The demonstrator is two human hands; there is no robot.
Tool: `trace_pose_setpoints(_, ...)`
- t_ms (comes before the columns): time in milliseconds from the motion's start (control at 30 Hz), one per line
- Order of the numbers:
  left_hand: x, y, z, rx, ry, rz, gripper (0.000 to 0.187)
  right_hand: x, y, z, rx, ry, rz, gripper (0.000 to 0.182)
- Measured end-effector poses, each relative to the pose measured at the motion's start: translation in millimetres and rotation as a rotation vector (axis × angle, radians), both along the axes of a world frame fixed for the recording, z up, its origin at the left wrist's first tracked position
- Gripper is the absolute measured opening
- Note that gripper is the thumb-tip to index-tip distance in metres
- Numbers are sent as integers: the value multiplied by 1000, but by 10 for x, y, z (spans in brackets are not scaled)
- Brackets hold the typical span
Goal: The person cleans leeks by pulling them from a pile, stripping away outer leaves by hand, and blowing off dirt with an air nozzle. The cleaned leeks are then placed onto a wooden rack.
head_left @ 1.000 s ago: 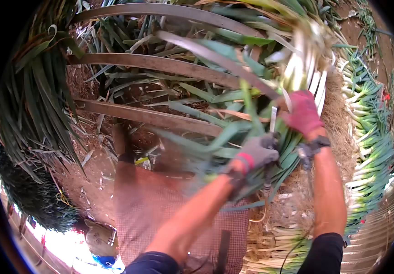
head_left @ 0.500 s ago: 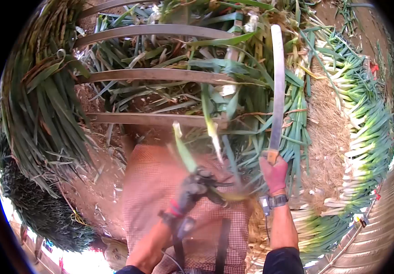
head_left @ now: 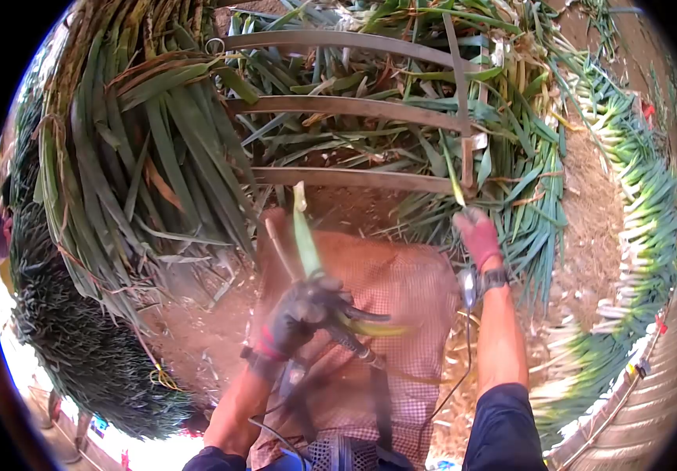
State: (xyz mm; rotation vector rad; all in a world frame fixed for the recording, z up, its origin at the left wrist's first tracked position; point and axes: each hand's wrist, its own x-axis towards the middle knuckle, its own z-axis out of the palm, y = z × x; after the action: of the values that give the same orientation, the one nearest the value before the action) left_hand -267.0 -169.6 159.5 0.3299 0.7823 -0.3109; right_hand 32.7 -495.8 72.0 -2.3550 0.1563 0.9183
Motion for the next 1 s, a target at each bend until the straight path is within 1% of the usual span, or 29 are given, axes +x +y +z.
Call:
trace_pose_setpoints(33,-125,71,-28,-12,-75,-76,63,-331,-63,39,64,147,-33,40)
trace_pose_setpoints(67,-199,72,91,-93,-52,31,62,-647,12,246,18,202,-7,47)
trace_pose_setpoints(100,-256,88,220,-100,-43,13,62,-994,-141,188,-25,242,39,46)
trace_pose_setpoints(133,-310,114,349,-131,-32,45,61,-1396,-331,36,-67,286,80,45)
trace_pose_setpoints(167,-376,148,435,-157,-21,79,61,-1713,-410,11,-66,296,59,45)
trace_pose_setpoints(200,-560,241,397,-58,-63,-99,66,-2013,-474,12,5,350,-41,40)
trace_pose_setpoints(233,-577,335,498,-66,-46,-122,66,-2335,-559,20,73,406,-143,34)
trace_pose_setpoints(300,-460,496,749,-200,133,-137,69,-2892,-883,-110,-89,8,873,24)
trace_pose_setpoints(333,-441,554,785,-256,126,-37,76,-2769,-369,442,-393,283,1392,22)
trace_pose_setpoints(367,-512,631,714,-249,107,-60,79,-3497,-827,100,-27,372,1027,23)
trace_pose_setpoints(400,-483,723,683,-243,90,-49,79,-3877,-797,203,-109,483,1540,28)
trace_pose_setpoints(433,-446,800,655,-238,78,-37,79,-4184,-750,265,6,891,1106,35)
trace_pose_setpoints(467,-407,886,638,-225,116,4,76,-4566,-789,371,-94,1098,505,44)
trace_pose_setpoints(500,-344,929,641,-210,160,45,73,-4362,-577,626,-131,1158,481,46)
trace_pose_setpoints(533,-141,918,616,-130,35,-34,68,-4623,-638,538,-143,1055,412,48)
trace_pose_setpoints(567,-185,1034,536,-133,213,8,66,-4839,-689,408,-158,946,350,50)
trace_pose_setpoints(600,-64,1085,456,-123,165,-38,65,-4562,-522,354,-281,910,296,49)
trace_pose_setpoints(633,71,1125,350,-113,110,-82,63,-4079,-302,330,-387,785,291,45)
trace_pose_setpoints(667,65,1192,220,45,51,-193,62,-3984,-385,39,-271,285,359,40)
trace_pose_setpoints(700,171,1213,188,62,94,-182,62,-3958,-477,-313,-449,294,505,36)
trace_pose_setpoints(733,309,1201,165,53,137,-166,62,-3494,-440,-471,-440,639,409,36)
trace_pose_setpoints(767,432,1195,110,54,164,-161,62,-3616,-570,-583,-425,658,401,36)
trace_pose_setpoints(833,619,1187,1,72,189,-186,62,-3840,-956,-971,-448,238,789,35)
trace_pose_setpoints(867,697,1177,-34,84,199,-202,62,-3791,-978,-1064,-431,242,781,35)
trace_pose_setpoints(933,813,1156,-81,88,228,-221,62,-3729,-1029,-1064,-461,439,753,38)
trace_pose_setpoints(1000,917,1123,-140,73,242,-227,63,-3817,-1005,-1191,-464,526,758,40)
